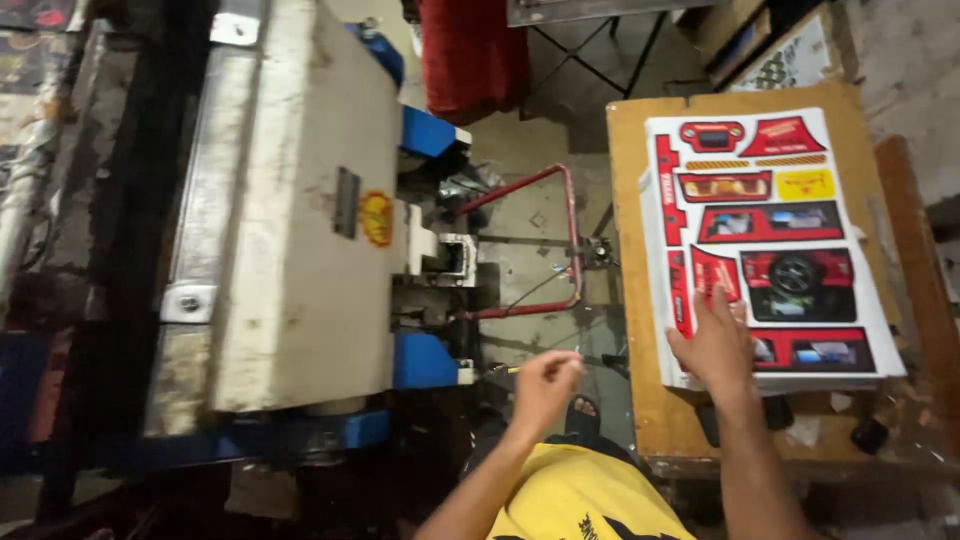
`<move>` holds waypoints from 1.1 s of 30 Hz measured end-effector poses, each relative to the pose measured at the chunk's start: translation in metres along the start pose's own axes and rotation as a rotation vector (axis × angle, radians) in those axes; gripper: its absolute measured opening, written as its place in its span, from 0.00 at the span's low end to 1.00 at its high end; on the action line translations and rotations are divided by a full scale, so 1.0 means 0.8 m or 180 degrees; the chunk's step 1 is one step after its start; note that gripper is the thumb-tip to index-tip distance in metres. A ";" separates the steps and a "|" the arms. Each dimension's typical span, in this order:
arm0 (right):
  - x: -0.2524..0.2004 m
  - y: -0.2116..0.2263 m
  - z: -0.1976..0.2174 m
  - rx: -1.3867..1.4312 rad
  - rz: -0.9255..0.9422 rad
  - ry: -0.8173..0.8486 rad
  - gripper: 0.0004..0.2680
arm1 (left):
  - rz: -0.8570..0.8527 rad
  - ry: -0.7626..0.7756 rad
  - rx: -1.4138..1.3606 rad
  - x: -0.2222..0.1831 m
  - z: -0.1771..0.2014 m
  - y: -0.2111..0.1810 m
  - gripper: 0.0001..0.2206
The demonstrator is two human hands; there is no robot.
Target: The recorder is operating a printing or die-cutting machine to process printed sticker sheets.
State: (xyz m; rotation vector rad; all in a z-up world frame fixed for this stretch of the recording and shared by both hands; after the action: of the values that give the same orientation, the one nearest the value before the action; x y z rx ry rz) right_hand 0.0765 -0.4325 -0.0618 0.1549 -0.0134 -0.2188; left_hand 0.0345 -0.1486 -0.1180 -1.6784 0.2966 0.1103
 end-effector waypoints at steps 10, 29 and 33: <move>0.020 -0.074 -0.008 0.1180 -0.0008 0.0362 0.10 | 0.0201 0.0713 0.0101 0.024 -0.204 0.032 0.12; -0.019 -0.120 -0.120 0.5565 -0.1254 0.0869 0.15 | -0.0897 0.0329 -0.0689 0.040 -0.055 -0.170 0.11; 0.012 0.063 -0.043 0.6483 -0.0941 0.1718 0.19 | -0.0338 -0.0788 -0.0284 0.026 0.096 -0.164 0.12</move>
State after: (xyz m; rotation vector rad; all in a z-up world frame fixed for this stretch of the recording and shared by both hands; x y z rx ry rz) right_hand 0.0976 -0.3805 -0.0883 2.2510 0.3399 -0.3802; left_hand 0.0961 -0.0624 -0.0069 -1.7441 0.0164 0.2528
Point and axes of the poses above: each hand's wrist, its own x-axis towards the middle knuckle, its own z-axis out of the back of the hand, y = z × x, the point moved 6 cm from there along x, towards the middle knuckle, and after that the axes turned 1 degree about z, right-handed, at the moved point
